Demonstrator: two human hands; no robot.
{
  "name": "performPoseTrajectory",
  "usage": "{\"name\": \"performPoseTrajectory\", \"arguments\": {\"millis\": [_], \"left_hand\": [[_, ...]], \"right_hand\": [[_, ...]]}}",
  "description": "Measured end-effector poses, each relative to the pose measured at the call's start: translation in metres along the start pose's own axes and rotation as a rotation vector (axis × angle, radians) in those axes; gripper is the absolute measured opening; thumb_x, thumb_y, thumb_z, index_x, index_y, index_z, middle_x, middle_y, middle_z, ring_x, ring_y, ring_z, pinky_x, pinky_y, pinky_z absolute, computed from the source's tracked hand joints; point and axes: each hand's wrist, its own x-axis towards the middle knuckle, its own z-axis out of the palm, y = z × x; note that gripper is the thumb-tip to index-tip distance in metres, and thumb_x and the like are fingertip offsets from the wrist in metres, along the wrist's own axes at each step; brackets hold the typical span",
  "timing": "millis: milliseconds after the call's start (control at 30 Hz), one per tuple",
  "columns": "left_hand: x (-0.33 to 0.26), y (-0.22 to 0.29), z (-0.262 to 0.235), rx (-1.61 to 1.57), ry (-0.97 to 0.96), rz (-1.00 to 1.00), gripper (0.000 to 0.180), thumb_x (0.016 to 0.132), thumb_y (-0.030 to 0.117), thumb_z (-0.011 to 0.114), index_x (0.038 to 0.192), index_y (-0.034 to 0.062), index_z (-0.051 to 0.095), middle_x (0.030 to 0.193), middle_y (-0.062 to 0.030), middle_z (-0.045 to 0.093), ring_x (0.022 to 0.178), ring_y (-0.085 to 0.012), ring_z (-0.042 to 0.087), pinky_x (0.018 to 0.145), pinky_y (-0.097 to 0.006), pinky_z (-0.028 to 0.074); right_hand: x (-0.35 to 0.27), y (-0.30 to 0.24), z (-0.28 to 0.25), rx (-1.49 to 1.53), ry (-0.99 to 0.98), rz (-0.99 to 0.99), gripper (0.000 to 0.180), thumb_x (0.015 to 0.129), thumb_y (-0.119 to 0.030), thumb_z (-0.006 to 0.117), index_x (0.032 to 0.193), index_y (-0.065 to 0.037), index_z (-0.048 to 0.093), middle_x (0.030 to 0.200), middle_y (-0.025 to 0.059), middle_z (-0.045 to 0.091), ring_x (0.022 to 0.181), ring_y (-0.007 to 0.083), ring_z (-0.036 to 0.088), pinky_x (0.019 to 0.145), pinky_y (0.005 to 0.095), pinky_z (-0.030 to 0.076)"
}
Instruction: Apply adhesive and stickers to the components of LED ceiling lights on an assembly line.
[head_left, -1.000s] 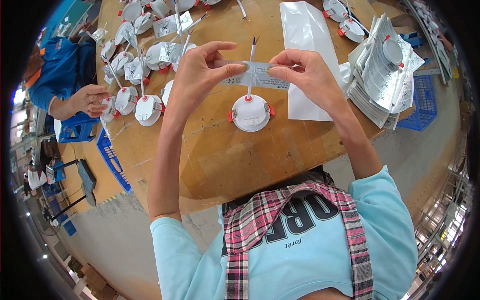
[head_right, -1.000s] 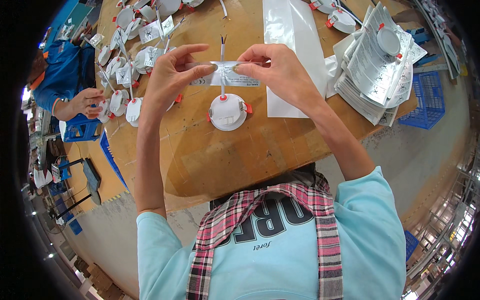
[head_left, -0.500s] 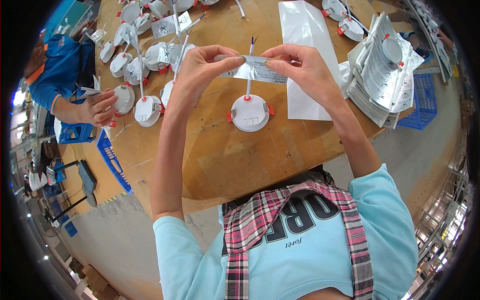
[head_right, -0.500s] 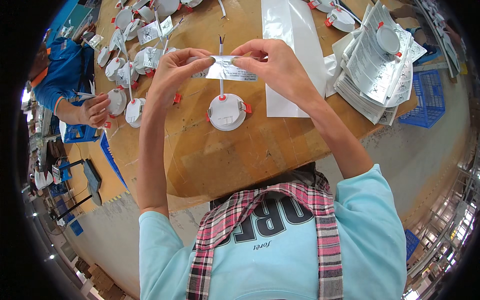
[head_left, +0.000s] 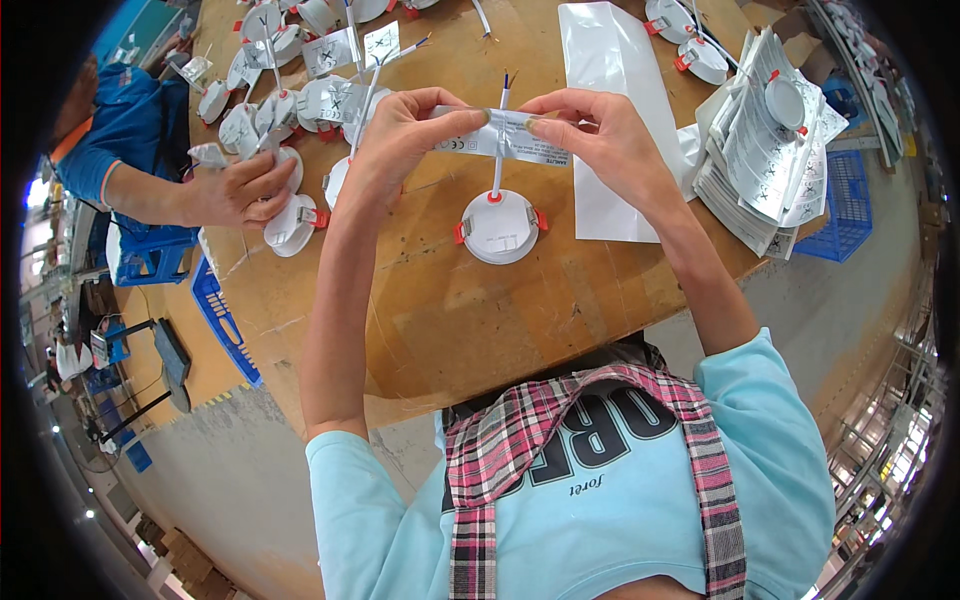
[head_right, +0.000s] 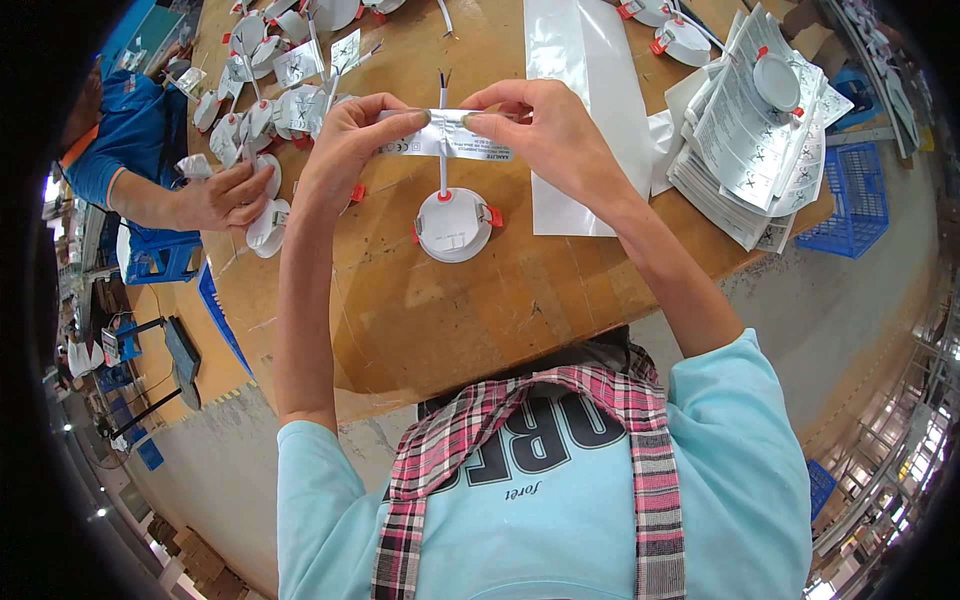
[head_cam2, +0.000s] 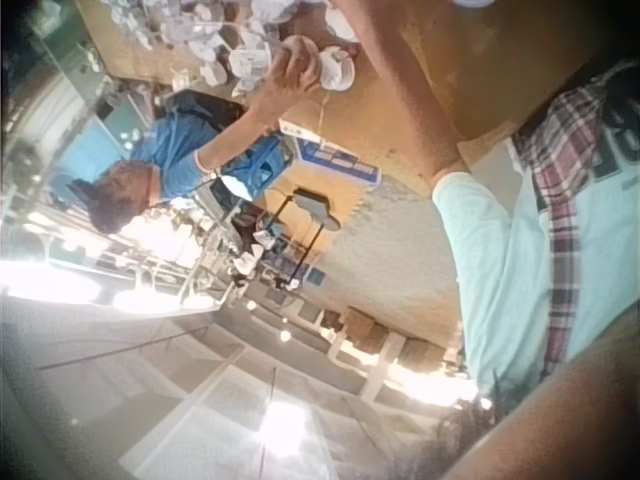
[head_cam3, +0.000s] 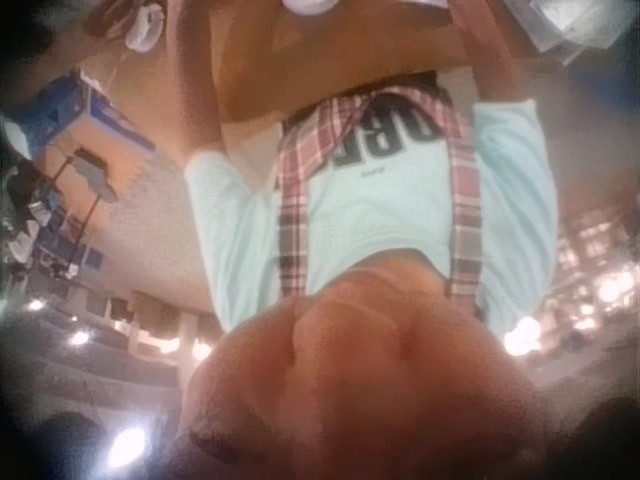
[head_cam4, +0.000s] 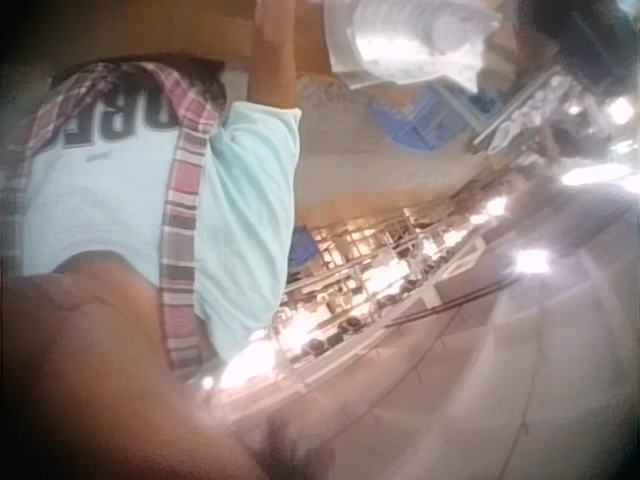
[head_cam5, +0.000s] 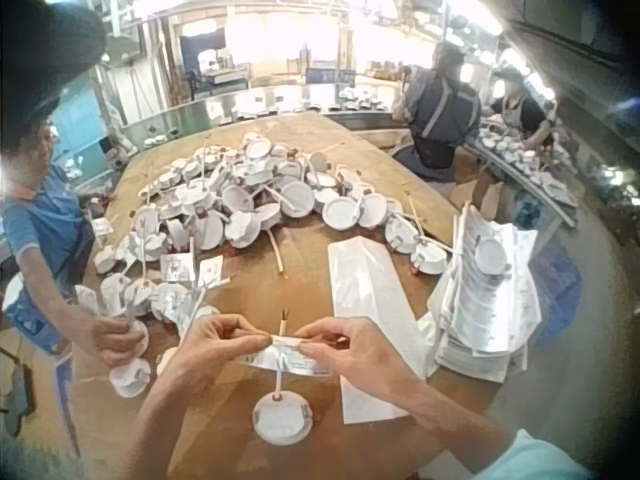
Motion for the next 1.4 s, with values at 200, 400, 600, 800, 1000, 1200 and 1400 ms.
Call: {"name": "performPoseTrajectory", "arguments": {"millis": [200, 400, 600, 800, 1000, 1200, 1400], "left_hand": [[0.002, -0.006, -0.002, -0.026, -0.015, 0.004, 0.015, 0.081, 0.018, 0.072, 0.082, 0.0039, 0.067, 0.073, -0.0002, 0.064, 0.066, -0.0030, 0.056, 0.060, -0.018, 0.041], [0.002, -0.007, 0.001, -0.113, -0.013, -0.037, 0.013, 0.082, 0.016, 0.071, 0.084, 0.0045, 0.066, 0.077, -0.0011, 0.065, 0.070, -0.0040, 0.059, 0.062, -0.018, 0.045], [0.000, -0.012, 0.001, -0.181, -0.023, -0.034, 0.013, 0.083, 0.016, 0.069, 0.086, 0.0038, 0.064, 0.080, -0.0019, 0.065, 0.072, -0.0052, 0.060, 0.065, -0.018, 0.047], [0.002, -0.014, 0.001, -0.225, -0.061, -0.045, 0.013, 0.084, 0.016, 0.069, 0.086, 0.0037, 0.064, 0.081, -0.0024, 0.065, 0.073, -0.0057, 0.060, 0.068, -0.019, 0.049], [0.000, -0.015, -0.002, -0.254, -0.090, -0.042, 0.013, 0.083, 0.017, 0.069, 0.086, 0.0049, 0.064, 0.080, -0.0006, 0.064, 0.074, -0.0046, 0.059, 0.068, -0.018, 0.047], [-0.002, -0.014, 0.001, -0.264, -0.138, -0.031, 0.013, 0.083, 0.018, 0.069, 0.086, 0.0063, 0.064, 0.079, 0.0016, 0.062, 0.075, -0.0045, 0.057, 0.070, -0.018, 0.045], [-0.002, -0.020, 0.001, -0.307, -0.145, -0.040, 0.015, 0.083, 0.020, 0.070, 0.085, 0.0070, 0.064, 0.080, 0.0028, 0.061, 0.077, -0.0039, 0.056, 0.071, -0.018, 0.045]], "right_hand": [[-0.001, -0.001, 0.001, -0.027, 0.001, -0.001, 0.022, 0.086, -0.016, 0.064, 0.101, 0.000, 0.068, 0.081, 0.0059, 0.065, 0.076, 0.0109, 0.059, 0.069, 0.0245, 0.047], [-0.001, 0.000, 0.001, 0.017, -0.011, -0.001, 0.022, 0.087, -0.014, 0.064, 0.106, -0.003, 0.068, 0.078, 0.0016, 0.063, 0.074, 0.0071, 0.056, 0.068, 0.0226, 0.045], [-0.003, 0.000, 0.002, 0.028, 0.003, 0.033, 0.021, 0.086, -0.016, 0.065, 0.102, -0.003, 0.068, 0.078, 0.0050, 0.064, 0.073, 0.0105, 0.059, 0.066, 0.0241, 0.047], [-0.003, 0.004, 0.002, 0.036, 0.015, 0.022, 0.020, 0.085, -0.016, 0.066, 0.101, -0.003, 0.067, 0.078, 0.0050, 0.064, 0.072, 0.0106, 0.058, 0.066, 0.0241, 0.046], [-0.003, 0.006, -0.002, -0.017, -0.006, 0.021, 0.022, 0.086, -0.019, 0.065, 0.101, -0.002, 0.067, 0.080, 0.0053, 0.065, 0.076, 0.0103, 0.059, 0.067, 0.0250, 0.047], [-0.003, 0.006, -0.025, 0.205, -0.223, 0.177, 0.031, 0.088, -0.023, 0.062, 0.111, -0.001, 0.063, 0.098, 0.0069, 0.065, 0.089, 0.0123, 0.060, 0.078, 0.0266, 0.048], [-0.006, 0.001, -0.035, -0.026, -0.195, 0.005, 0.036, 0.089, -0.030, 0.060, 0.115, -0.005, 0.061, 0.103, 0.0065, 0.064, 0.101, 0.0161, 0.058, 0.085, 0.0296, 0.048]]}}
